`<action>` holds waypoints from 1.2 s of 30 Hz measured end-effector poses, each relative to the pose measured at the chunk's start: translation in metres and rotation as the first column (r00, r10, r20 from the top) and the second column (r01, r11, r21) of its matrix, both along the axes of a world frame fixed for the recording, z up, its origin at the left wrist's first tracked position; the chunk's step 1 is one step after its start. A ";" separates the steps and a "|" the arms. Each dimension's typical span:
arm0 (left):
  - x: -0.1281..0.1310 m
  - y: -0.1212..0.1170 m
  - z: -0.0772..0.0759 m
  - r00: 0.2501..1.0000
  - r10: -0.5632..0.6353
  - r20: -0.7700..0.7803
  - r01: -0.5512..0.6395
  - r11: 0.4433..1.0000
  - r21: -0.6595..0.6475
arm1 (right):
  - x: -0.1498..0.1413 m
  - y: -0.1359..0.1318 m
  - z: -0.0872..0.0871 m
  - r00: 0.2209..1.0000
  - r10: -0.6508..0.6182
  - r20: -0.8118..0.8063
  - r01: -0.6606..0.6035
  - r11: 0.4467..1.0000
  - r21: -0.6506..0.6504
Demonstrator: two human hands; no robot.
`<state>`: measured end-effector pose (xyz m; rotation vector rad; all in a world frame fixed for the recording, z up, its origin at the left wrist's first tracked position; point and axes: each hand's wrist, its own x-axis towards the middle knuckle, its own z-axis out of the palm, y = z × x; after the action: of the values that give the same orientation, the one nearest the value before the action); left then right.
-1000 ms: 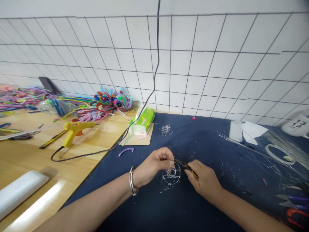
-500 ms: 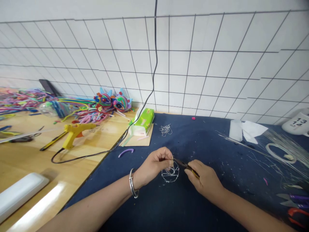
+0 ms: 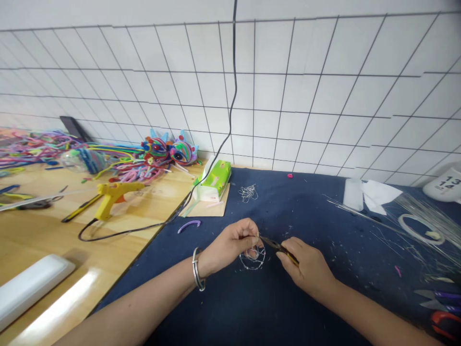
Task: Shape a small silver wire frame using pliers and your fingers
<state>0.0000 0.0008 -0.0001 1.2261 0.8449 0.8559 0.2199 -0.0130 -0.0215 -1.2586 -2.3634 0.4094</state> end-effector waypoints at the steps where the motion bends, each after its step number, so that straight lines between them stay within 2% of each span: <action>1: 0.000 0.000 0.000 1.000 -0.003 0.005 0.003 1.000 -0.008 | 0.000 0.000 0.000 1.000 0.002 0.005 -0.002 1.000 0.004; 19: 0.002 -0.003 -0.006 0.995 0.023 0.101 -0.012 0.995 -0.103 | -0.001 0.001 -0.005 0.997 -0.012 0.078 -0.001 0.987 0.158; 32: 0.003 -0.003 -0.009 0.994 0.089 0.057 -0.080 0.988 -0.134 | -0.002 -0.004 -0.008 0.991 -0.050 0.125 0.035 0.992 0.122; 36: 0.003 -0.002 -0.008 0.997 0.077 0.013 -0.075 0.990 -0.121 | -0.002 -0.003 -0.009 0.987 -0.059 0.151 0.040 0.991 0.125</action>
<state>0.0028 -0.0011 -0.0078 1.0851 0.9211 0.8626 0.2183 -0.0164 -0.0300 -1.3318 -2.4375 0.1534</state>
